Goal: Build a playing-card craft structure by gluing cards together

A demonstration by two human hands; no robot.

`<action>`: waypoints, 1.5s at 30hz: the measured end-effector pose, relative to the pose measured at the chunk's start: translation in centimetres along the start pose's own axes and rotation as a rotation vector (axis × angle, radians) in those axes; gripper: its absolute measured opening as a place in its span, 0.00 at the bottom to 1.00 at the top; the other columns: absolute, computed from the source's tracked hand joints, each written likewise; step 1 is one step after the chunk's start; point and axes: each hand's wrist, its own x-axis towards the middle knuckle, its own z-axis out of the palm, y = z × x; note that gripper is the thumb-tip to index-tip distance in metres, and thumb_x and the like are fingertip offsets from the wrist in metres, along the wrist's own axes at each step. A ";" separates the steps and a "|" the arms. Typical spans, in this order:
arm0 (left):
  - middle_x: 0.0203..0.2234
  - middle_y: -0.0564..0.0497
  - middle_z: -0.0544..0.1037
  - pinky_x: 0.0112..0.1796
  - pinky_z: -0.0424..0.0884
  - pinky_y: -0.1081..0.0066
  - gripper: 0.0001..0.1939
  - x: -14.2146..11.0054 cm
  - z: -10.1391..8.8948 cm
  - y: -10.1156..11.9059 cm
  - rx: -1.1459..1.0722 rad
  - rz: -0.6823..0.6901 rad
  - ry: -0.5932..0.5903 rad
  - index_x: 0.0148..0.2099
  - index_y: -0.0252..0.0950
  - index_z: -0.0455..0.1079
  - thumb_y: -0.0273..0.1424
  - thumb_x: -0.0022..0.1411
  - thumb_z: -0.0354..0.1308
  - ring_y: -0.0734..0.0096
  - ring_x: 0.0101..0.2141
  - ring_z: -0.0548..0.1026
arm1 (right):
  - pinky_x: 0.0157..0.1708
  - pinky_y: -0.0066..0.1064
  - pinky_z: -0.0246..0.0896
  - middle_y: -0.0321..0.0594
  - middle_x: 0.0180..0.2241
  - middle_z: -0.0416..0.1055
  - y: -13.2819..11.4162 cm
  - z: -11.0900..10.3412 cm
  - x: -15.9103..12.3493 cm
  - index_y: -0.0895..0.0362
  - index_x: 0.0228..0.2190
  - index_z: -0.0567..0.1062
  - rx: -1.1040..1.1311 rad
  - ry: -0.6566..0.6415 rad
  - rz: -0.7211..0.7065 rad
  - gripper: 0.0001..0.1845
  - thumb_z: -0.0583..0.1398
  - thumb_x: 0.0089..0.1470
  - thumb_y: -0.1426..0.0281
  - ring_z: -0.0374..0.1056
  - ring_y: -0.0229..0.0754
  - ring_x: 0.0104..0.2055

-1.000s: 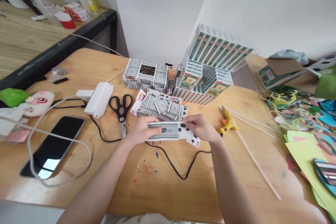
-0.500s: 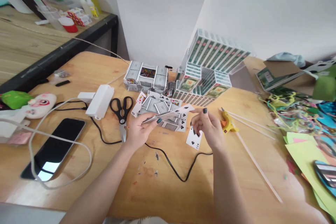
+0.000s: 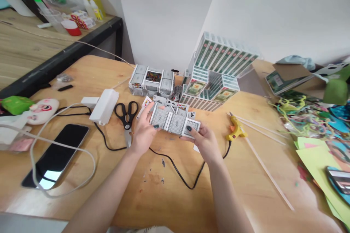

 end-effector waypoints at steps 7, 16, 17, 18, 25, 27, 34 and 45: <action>0.40 0.49 0.71 0.22 0.76 0.67 0.29 -0.1 0.0 0.0 0.033 -0.296 0.089 0.51 0.44 0.54 0.34 0.49 0.62 0.65 0.32 0.76 | 0.28 0.34 0.73 0.38 0.35 0.72 0.6 0.6 0.1 0.55 0.32 0.67 -0.085 0.002 -0.016 0.13 0.61 0.48 0.60 0.72 0.43 0.35; 0.21 0.55 0.73 0.16 0.74 0.63 0.31 -0.5 0.7 -0.1 0.001 -0.385 -0.034 0.50 0.43 0.46 0.30 0.51 0.61 0.61 0.17 0.75 | 0.27 0.36 0.74 0.40 0.39 0.69 1.5 1.2 0.1 0.55 0.32 0.65 -0.144 0.110 -0.117 0.14 0.59 0.50 0.59 0.70 0.43 0.36; 0.21 0.56 0.73 0.16 0.74 0.63 0.29 -0.5 0.7 -0.1 -0.007 -0.381 -0.040 0.50 0.43 0.46 0.31 0.52 0.60 0.61 0.17 0.75 | 0.26 0.36 0.74 0.40 0.39 0.69 1.6 1.2 0.1 0.55 0.33 0.65 -0.145 0.116 -0.125 0.14 0.59 0.50 0.59 0.70 0.43 0.36; 0.20 0.56 0.72 0.15 0.73 0.64 0.28 -0.5 0.8 -0.1 -0.018 -0.377 -0.047 0.50 0.43 0.46 0.31 0.53 0.60 0.62 0.16 0.75 | 0.26 0.36 0.74 0.40 0.39 0.69 1.6 1.2 0.1 0.55 0.33 0.65 -0.143 0.122 -0.134 0.14 0.59 0.49 0.59 0.70 0.42 0.36; 0.24 0.55 0.73 0.15 0.72 0.68 0.29 -0.3 0.6 0.2 -0.096 -0.369 -0.029 0.50 0.43 0.49 0.31 0.51 0.61 0.65 0.16 0.75 | 0.26 0.36 0.74 0.40 0.39 0.69 1.7 1.5 0.2 0.55 0.33 0.66 -0.157 0.124 -0.159 0.13 0.59 0.50 0.59 0.70 0.43 0.35; 0.28 0.54 0.74 0.16 0.73 0.69 0.30 -0.1 0.5 0.3 -0.112 -0.333 0.029 0.50 0.43 0.50 0.30 0.49 0.62 0.67 0.17 0.75 | 0.29 0.38 0.74 0.40 0.40 0.69 1.7 1.6 0.3 0.54 0.34 0.66 -0.124 0.089 -0.159 0.12 0.59 0.51 0.60 0.70 0.43 0.36; 0.28 0.53 0.74 0.20 0.74 0.74 0.29 0.7 -0.1 0.0 -0.298 -0.362 0.151 0.51 0.39 0.56 0.33 0.48 0.63 0.67 0.25 0.77 | 0.41 0.42 0.70 0.39 0.45 0.68 2.0 1.8 1.0 0.52 0.38 0.68 -0.137 0.075 -0.353 0.08 0.55 0.56 0.64 0.67 0.43 0.45; 0.45 0.46 0.75 0.40 0.75 0.61 0.35 0.4 -0.3 0.4 -0.460 -0.442 0.082 0.58 0.42 0.55 0.27 0.48 0.64 0.60 0.44 0.75 | 0.54 0.42 0.56 0.39 0.47 0.70 1.3 0.7 1.2 0.52 0.37 0.75 -0.681 -0.140 -0.640 0.25 0.48 0.44 0.83 0.62 0.42 0.53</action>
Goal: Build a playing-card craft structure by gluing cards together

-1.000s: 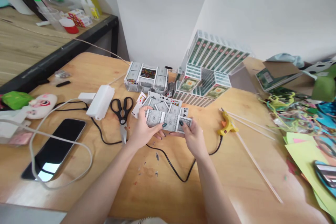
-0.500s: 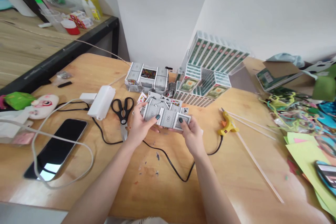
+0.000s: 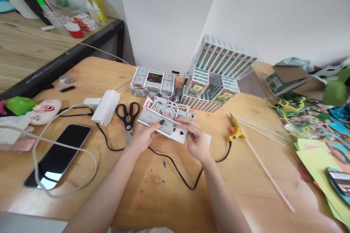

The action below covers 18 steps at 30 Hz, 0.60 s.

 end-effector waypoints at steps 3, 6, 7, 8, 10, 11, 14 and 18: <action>0.45 0.46 0.75 0.43 0.74 0.61 0.34 0.1 -0.2 0.0 0.031 0.062 0.047 0.57 0.41 0.58 0.27 0.48 0.65 0.60 0.46 0.73 | 0.48 0.39 0.62 0.41 0.46 0.70 1.9 -0.7 1.0 0.53 0.40 0.74 -0.168 0.103 0.123 0.24 0.49 0.44 0.81 0.65 0.43 0.50; 0.45 0.46 0.75 0.42 0.74 0.62 0.31 0.3 -0.3 -0.1 0.059 0.102 0.075 0.54 0.40 0.62 0.28 0.48 0.65 0.60 0.46 0.73 | 0.46 0.43 0.61 0.42 0.46 0.70 3.6 -1.3 2.2 0.53 0.42 0.73 -0.396 0.031 0.220 0.22 0.54 0.44 0.78 0.63 0.48 0.48; 0.45 0.46 0.76 0.42 0.74 0.62 0.30 0.3 -0.3 -0.2 0.068 0.104 0.091 0.53 0.40 0.63 0.28 0.47 0.65 0.60 0.46 0.73 | 0.48 0.45 0.60 0.44 0.47 0.69 3.9 -1.4 2.6 0.54 0.43 0.72 -0.458 -0.019 0.238 0.22 0.56 0.43 0.77 0.62 0.49 0.49; 0.44 0.46 0.76 0.42 0.74 0.63 0.28 0.4 -0.3 -0.2 0.076 0.106 0.111 0.52 0.40 0.64 0.29 0.47 0.65 0.60 0.46 0.73 | 0.49 0.46 0.58 0.45 0.48 0.68 4.2 -1.4 2.9 0.55 0.44 0.72 -0.507 -0.064 0.252 0.23 0.58 0.42 0.77 0.61 0.51 0.49; 0.43 0.47 0.76 0.42 0.74 0.64 0.26 0.5 -0.3 -0.4 0.085 0.118 0.157 0.50 0.40 0.66 0.29 0.46 0.66 0.61 0.46 0.73 | 0.50 0.46 0.56 0.46 0.49 0.67 4.4 -1.4 3.4 0.56 0.46 0.70 -0.560 -0.127 0.272 0.25 0.60 0.42 0.76 0.59 0.52 0.51; 0.43 0.48 0.77 0.43 0.74 0.64 0.26 0.6 -0.4 -0.5 0.087 0.131 0.180 0.49 0.40 0.67 0.29 0.46 0.66 0.62 0.46 0.73 | 0.50 0.46 0.55 0.47 0.49 0.67 4.5 -1.4 3.6 0.56 0.46 0.70 -0.571 -0.142 0.281 0.25 0.60 0.42 0.76 0.58 0.52 0.51; 0.43 0.49 0.77 0.43 0.73 0.65 0.26 0.8 -0.4 -0.6 0.082 0.166 0.216 0.49 0.41 0.66 0.29 0.46 0.66 0.63 0.47 0.73 | 0.50 0.44 0.54 0.49 0.47 0.67 4.6 -1.3 4.0 0.56 0.46 0.69 -0.587 -0.159 0.315 0.24 0.61 0.44 0.74 0.57 0.52 0.53; 0.42 0.49 0.76 0.40 0.75 0.63 0.27 0.8 -0.3 -0.6 0.102 0.180 0.241 0.51 0.41 0.64 0.30 0.47 0.65 0.62 0.45 0.74 | 0.49 0.42 0.56 0.49 0.46 0.65 4.5 -1.3 4.1 0.57 0.46 0.69 -0.626 -0.162 0.358 0.24 0.61 0.44 0.70 0.60 0.51 0.51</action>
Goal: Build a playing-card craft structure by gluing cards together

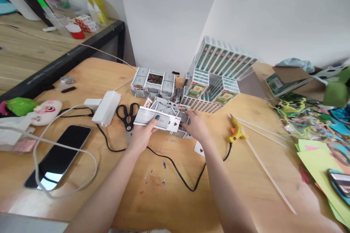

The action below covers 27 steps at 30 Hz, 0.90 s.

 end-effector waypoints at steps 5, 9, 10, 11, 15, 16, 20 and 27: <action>0.45 0.46 0.75 0.35 0.77 0.62 0.26 -0.1 0.0 0.2 0.023 -0.013 -0.006 0.52 0.40 0.62 0.33 0.50 0.63 0.62 0.42 0.75 | 0.48 0.40 0.58 0.46 0.43 0.62 0.2 -0.1 -0.5 0.58 0.45 0.69 0.023 -0.008 -0.007 0.27 0.63 0.40 0.67 0.63 0.49 0.46; 0.44 0.46 0.75 0.33 0.78 0.63 0.25 -0.1 0.0 0.2 0.013 -0.013 0.025 0.51 0.39 0.63 0.34 0.50 0.63 0.62 0.39 0.77 | 0.48 0.43 0.59 0.45 0.43 0.58 0.5 -0.2 -1.1 0.57 0.44 0.69 0.160 0.110 0.006 0.29 0.65 0.35 0.69 0.61 0.49 0.47; 0.42 0.46 0.76 0.32 0.78 0.64 0.25 0.0 0.0 0.2 0.012 -0.018 0.033 0.50 0.38 0.63 0.34 0.50 0.63 0.62 0.38 0.77 | 0.47 0.43 0.60 0.45 0.43 0.58 0.4 -0.3 -1.4 0.56 0.44 0.69 0.213 0.147 0.010 0.30 0.66 0.34 0.70 0.61 0.49 0.46; 0.41 0.46 0.77 0.31 0.78 0.64 0.24 0.0 0.0 0.2 0.013 -0.024 0.037 0.50 0.37 0.64 0.34 0.50 0.63 0.62 0.37 0.77 | 0.45 0.43 0.62 0.44 0.44 0.58 0.3 -0.4 -1.6 0.55 0.44 0.68 0.275 0.174 0.015 0.30 0.66 0.34 0.70 0.61 0.49 0.46; 0.36 0.46 0.78 0.27 0.78 0.68 0.21 0.0 0.0 0.2 0.033 -0.044 0.058 0.46 0.35 0.65 0.35 0.50 0.62 0.63 0.33 0.78 | 0.34 0.37 0.66 0.42 0.43 0.63 -0.7 -0.7 -3.0 0.53 0.43 0.64 0.654 0.159 0.065 0.29 0.65 0.36 0.72 0.65 0.44 0.39; 0.35 0.46 0.78 0.26 0.78 0.69 0.20 0.0 -0.1 0.2 0.037 -0.046 0.064 0.45 0.35 0.65 0.36 0.51 0.62 0.64 0.32 0.78 | 0.33 0.35 0.66 0.40 0.42 0.64 -1.0 -0.7 -3.3 0.52 0.42 0.64 0.778 0.131 0.078 0.29 0.65 0.36 0.72 0.66 0.43 0.38; 0.33 0.48 0.79 0.23 0.76 0.71 0.18 0.0 -0.1 0.2 0.037 -0.045 0.079 0.44 0.35 0.65 0.36 0.51 0.61 0.66 0.28 0.78 | 0.26 0.28 0.65 0.34 0.37 0.68 -1.8 0.0 -4.4 0.51 0.41 0.63 1.146 0.143 0.133 0.32 0.69 0.32 0.71 0.67 0.38 0.32; 0.31 0.48 0.79 0.14 0.68 0.79 0.18 0.1 -0.3 -0.4 0.085 -0.034 0.124 0.44 0.35 0.65 0.36 0.51 0.60 0.68 0.24 0.77 | 0.24 0.24 0.63 0.31 0.33 0.68 -1.8 1.0 -5.1 0.51 0.37 0.66 1.526 0.252 0.303 0.20 0.66 0.40 0.69 0.66 0.31 0.26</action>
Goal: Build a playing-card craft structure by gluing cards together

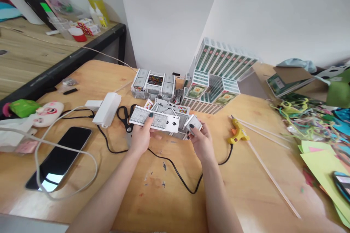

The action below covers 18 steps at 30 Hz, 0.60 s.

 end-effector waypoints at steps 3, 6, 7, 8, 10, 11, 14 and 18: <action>0.28 0.49 0.78 0.09 0.60 0.81 0.16 0.0 0.0 -0.3 0.031 0.023 0.000 0.43 0.36 0.65 0.37 0.52 0.58 0.70 0.19 0.75 | 0.25 0.28 0.65 0.32 0.32 0.70 0.0 0.2 -0.4 0.51 0.34 0.64 0.039 -0.006 0.032 0.19 0.65 0.40 0.70 0.69 0.36 0.28; 0.23 0.53 0.76 0.07 0.55 0.81 0.13 -0.2 0.2 -0.3 0.022 0.052 -0.030 0.38 0.36 0.63 0.37 0.53 0.58 0.77 0.11 0.68 | 0.25 0.32 0.67 0.35 0.34 0.71 0.1 0.6 -0.8 0.52 0.34 0.64 0.030 -0.025 0.061 0.17 0.65 0.42 0.67 0.71 0.40 0.29; 0.21 0.55 0.74 0.07 0.54 0.81 0.12 -0.3 0.3 -0.2 0.021 0.073 -0.032 0.36 0.36 0.63 0.38 0.53 0.57 0.80 0.09 0.65 | 0.24 0.31 0.67 0.35 0.34 0.71 0.2 0.7 -0.8 0.52 0.34 0.64 0.027 -0.028 0.068 0.17 0.64 0.43 0.66 0.71 0.40 0.29; 0.19 0.57 0.72 0.07 0.53 0.81 0.12 -0.4 0.3 0.0 0.027 0.096 -0.035 0.35 0.36 0.62 0.38 0.53 0.57 0.82 0.07 0.61 | 0.23 0.30 0.66 0.35 0.34 0.72 0.4 0.8 -0.9 0.53 0.35 0.65 0.024 -0.026 0.074 0.16 0.63 0.44 0.65 0.71 0.39 0.28; 0.16 0.60 0.68 0.06 0.50 0.81 0.12 -0.6 0.5 0.2 0.056 0.137 -0.037 0.33 0.36 0.61 0.38 0.54 0.57 0.86 0.06 0.56 | 0.20 0.27 0.64 0.34 0.31 0.71 0.7 0.8 -0.9 0.53 0.35 0.66 0.016 0.001 0.079 0.14 0.62 0.45 0.64 0.69 0.37 0.25; 0.15 0.61 0.67 0.06 0.48 0.82 0.12 -0.7 0.5 0.3 0.072 0.149 -0.038 0.33 0.36 0.61 0.38 0.54 0.57 0.87 0.06 0.54 | 0.19 0.26 0.62 0.33 0.28 0.70 0.8 0.8 -0.9 0.53 0.35 0.67 0.010 0.019 0.078 0.13 0.62 0.46 0.64 0.67 0.36 0.24; 0.14 0.62 0.64 0.06 0.46 0.82 0.12 -0.9 0.6 0.4 0.088 0.162 -0.032 0.31 0.36 0.60 0.39 0.55 0.57 0.88 0.06 0.51 | 0.15 0.23 0.57 0.31 0.25 0.67 1.1 0.7 -1.0 0.54 0.33 0.67 -0.015 0.010 0.072 0.12 0.62 0.46 0.64 0.62 0.32 0.19; 0.14 0.62 0.63 0.07 0.46 0.82 0.12 -0.9 0.6 0.3 0.071 0.160 -0.032 0.33 0.36 0.61 0.39 0.54 0.57 0.88 0.06 0.51 | 0.17 0.25 0.61 0.30 0.29 0.67 0.8 0.8 -1.3 0.50 0.41 0.65 -0.028 -0.094 0.045 0.20 0.63 0.44 0.68 0.64 0.32 0.19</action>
